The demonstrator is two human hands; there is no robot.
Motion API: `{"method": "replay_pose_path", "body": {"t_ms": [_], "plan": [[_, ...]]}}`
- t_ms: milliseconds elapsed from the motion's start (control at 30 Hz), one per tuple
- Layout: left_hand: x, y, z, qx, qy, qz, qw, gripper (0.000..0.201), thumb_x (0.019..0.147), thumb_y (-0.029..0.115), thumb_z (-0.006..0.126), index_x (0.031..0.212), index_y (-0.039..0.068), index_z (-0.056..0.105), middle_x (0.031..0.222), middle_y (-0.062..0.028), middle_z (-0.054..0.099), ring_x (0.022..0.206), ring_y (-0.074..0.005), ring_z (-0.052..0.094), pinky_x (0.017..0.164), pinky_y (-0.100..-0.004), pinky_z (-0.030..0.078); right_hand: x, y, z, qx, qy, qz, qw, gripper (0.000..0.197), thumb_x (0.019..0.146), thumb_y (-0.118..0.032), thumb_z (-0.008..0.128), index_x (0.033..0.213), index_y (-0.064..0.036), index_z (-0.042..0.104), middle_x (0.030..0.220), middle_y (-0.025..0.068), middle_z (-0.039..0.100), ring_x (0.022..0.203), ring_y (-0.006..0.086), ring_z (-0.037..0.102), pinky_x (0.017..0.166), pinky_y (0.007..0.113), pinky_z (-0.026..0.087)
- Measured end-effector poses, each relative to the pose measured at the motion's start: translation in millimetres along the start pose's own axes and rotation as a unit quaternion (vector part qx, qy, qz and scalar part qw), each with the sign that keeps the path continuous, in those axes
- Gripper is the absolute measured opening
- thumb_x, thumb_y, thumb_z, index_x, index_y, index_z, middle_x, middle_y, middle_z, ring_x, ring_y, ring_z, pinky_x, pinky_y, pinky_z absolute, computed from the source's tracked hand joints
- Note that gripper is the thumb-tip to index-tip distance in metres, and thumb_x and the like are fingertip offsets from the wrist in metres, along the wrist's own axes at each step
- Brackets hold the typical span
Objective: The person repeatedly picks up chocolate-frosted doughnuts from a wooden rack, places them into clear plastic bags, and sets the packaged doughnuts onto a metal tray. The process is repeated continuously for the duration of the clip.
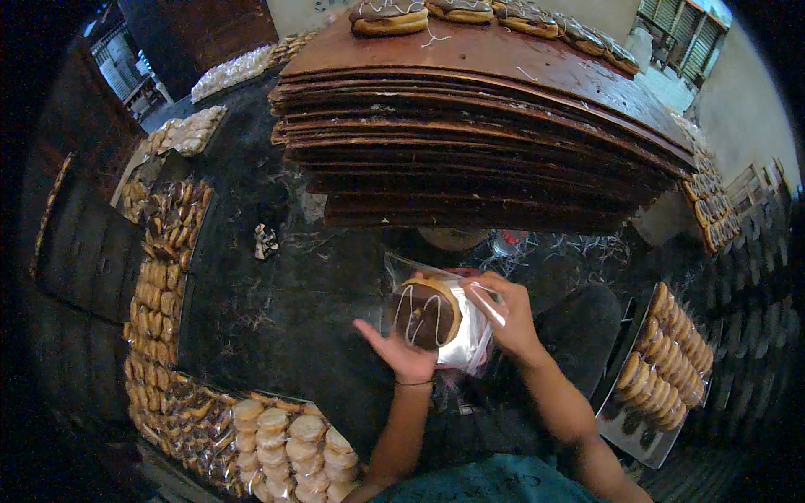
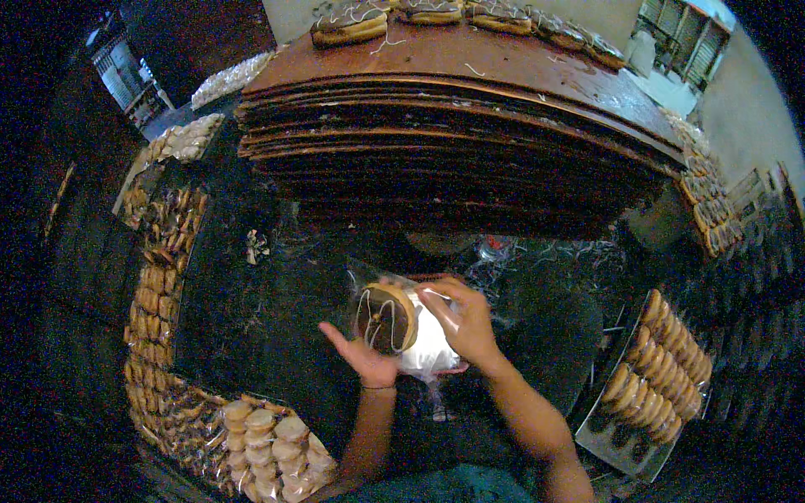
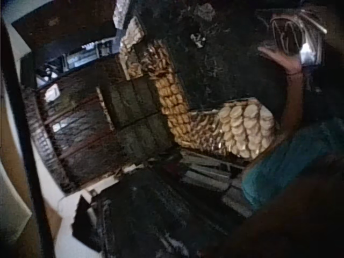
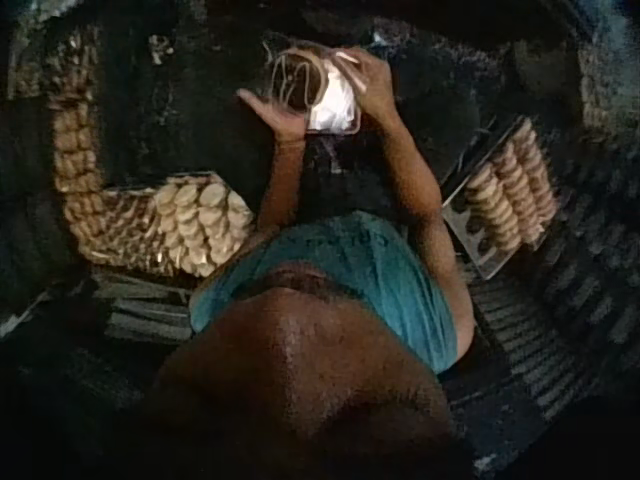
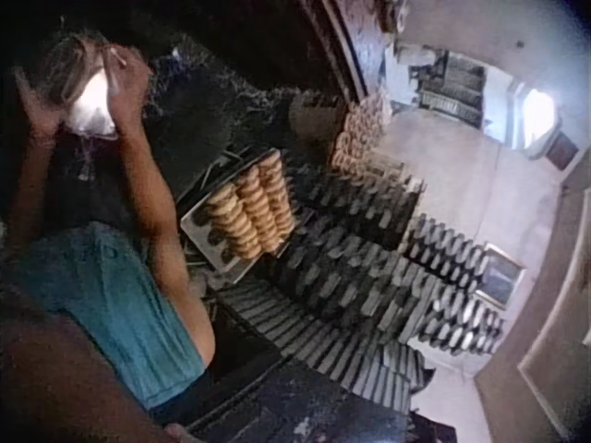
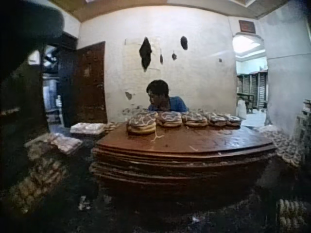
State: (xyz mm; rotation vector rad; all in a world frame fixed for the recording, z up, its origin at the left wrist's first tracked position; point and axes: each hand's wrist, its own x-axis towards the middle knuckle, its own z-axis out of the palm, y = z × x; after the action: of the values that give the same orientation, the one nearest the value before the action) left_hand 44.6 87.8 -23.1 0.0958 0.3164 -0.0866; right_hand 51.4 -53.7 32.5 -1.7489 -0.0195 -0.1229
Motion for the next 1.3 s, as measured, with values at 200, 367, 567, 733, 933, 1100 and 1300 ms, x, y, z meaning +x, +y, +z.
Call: {"method": "replay_pose_path", "body": {"t_ms": [200,367,567,733,933,1100,1300], "plan": [[-14,-19,18,0.148,0.000,-0.089,0.985,0.074,0.083,0.066,0.037,0.123,0.005,0.044,0.120,-0.0116,0.051,0.106,-0.0262,0.051,0.094,-0.0371,0.039,-7,-17,11,-0.350,-0.123,-0.394,0.841,0.026,0.067,-0.010,0.066,0.093,-0.0095,0.064,0.077,0.0060,0.055,0.076,0.0254,0.056,0.063,0.036,0.046],[-16,-10,23,0.101,-0.079,-0.086,0.988,0.074,0.085,0.059,0.039,0.132,0.001,0.034,0.133,-0.0164,0.042,0.122,-0.0330,0.042,0.102,-0.0480,0.033,-48,-35,-14,-0.250,-0.205,-0.227,0.919,0.021,0.073,-0.010,0.066,0.093,-0.0071,0.062,0.081,0.0077,0.056,0.073,0.0261,0.059,0.061,0.036,0.048],[-19,-18,25,0.097,-0.137,-0.063,0.984,0.067,0.086,0.050,0.044,0.133,0.004,0.033,0.133,-0.0166,0.040,0.122,-0.0363,0.039,0.099,-0.0625,0.029,-63,-13,-9,-0.222,-0.232,-0.197,0.926,0.018,0.076,-0.010,0.064,0.093,-0.0052,0.060,0.083,0.0096,0.055,0.071,0.0291,0.059,0.058,0.035,0.049],[-21,-38,36,0.229,-0.047,-0.041,0.971,0.059,0.086,0.038,0.047,0.132,0.003,0.034,0.133,-0.0169,0.041,0.124,-0.0343,0.038,0.100,-0.0629,0.027,-65,-11,-19,-0.298,-0.269,-0.185,0.897,0.018,0.077,-0.011,0.063,0.093,-0.0045,0.058,0.084,0.0102,0.054,0.069,0.0308,0.058,0.057,0.037,0.048],[-8,12,20,0.073,-0.089,-0.195,0.974,0.064,0.083,0.037,0.048,0.137,0.007,0.030,0.140,-0.0192,0.031,0.131,-0.0369,0.026,0.099,-0.0708,0.016,-48,-64,-100,0.120,-0.414,-0.315,0.846,0.017,0.077,-0.011,0.066,0.089,-0.0008,0.062,0.085,0.0120,0.060,0.063,0.0265,0.058,0.058,0.036,0.048],[-22,5,53,0.088,-0.097,-0.110,0.985,0.065,0.081,0.042,0.050,0.135,0.010,0.033,0.140,-0.0151,0.032,0.129,-0.0356,0.030,0.097,-0.0724,0.018,-65,-74,-55,-0.091,-0.192,-0.214,0.954,0.022,0.074,-0.009,0.069,0.095,-0.0047,0.063,0.081,0.0086,0.058,0.063,0.0234,0.059,0.056,0.032,0.048],[-30,-6,64,0.123,-0.153,-0.070,0.978,0.061,0.084,0.039,0.047,0.133,0.005,0.032,0.133,-0.0172,0.040,0.124,-0.0342,0.038,0.097,-0.0665,0.028,-72,-43,-9,-0.210,-0.193,-0.217,0.934,0.026,0.074,-0.008,0.066,0.099,-0.0052,0.061,0.085,0.0085,0.058,0.069,0.0268,0.060,0.059,0.035,0.050]]}}
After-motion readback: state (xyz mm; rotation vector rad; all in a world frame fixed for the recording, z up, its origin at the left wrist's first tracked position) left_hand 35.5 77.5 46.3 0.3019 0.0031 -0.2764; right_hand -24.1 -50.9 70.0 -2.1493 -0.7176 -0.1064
